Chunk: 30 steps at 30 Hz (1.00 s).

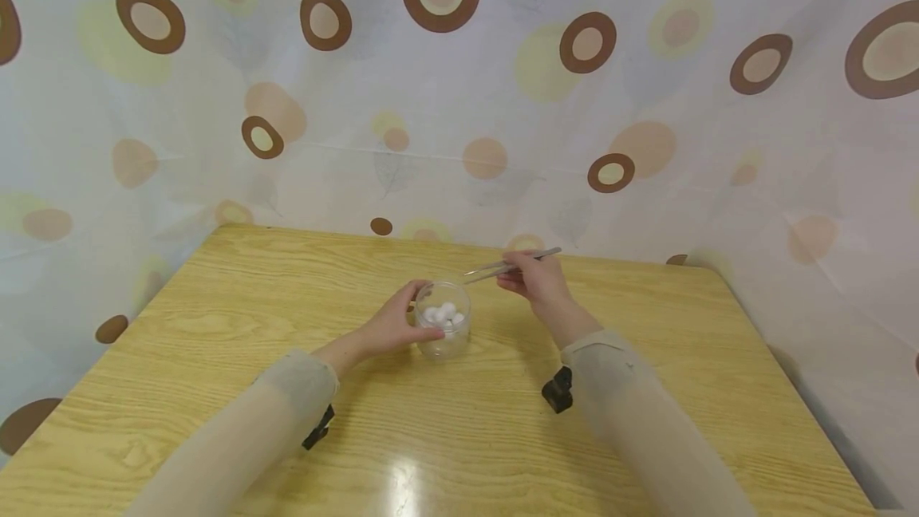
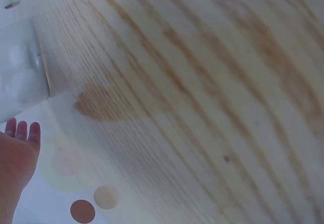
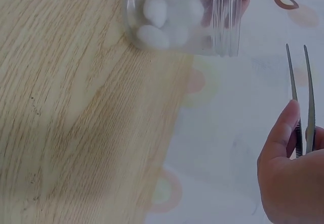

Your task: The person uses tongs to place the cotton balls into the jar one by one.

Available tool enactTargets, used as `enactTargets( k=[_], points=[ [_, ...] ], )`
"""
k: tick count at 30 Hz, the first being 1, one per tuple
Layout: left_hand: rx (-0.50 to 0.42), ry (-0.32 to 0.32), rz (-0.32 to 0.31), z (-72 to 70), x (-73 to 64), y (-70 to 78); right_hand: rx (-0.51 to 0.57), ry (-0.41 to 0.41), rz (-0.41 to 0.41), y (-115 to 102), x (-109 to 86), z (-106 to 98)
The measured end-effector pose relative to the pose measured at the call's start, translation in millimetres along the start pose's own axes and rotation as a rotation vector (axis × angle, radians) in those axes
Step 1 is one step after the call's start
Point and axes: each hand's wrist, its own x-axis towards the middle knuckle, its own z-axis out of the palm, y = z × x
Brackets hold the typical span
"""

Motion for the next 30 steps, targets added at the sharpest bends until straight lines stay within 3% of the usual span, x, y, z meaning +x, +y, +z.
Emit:
enactTargets(
  k=[5,14,22,30],
  points=[
    [0.008,0.001,0.001,-0.3,-0.5,1.2,-0.071,-0.004,-0.004,0.4,0.9,-6.1],
    [0.000,-0.007,-0.016,-1.2,-2.0,3.9,-0.104,-0.013,-0.006,-1.1,-0.6,-14.3],
    [-0.014,-0.003,-0.012,-1.4,-3.6,6.9,-0.359,-0.066,0.030,2.5,3.3,-22.9],
    [0.003,-0.001,-0.004,-0.6,-2.4,3.3,-0.485,-0.045,-0.009,6.7,6.9,-32.9]
  ],
)
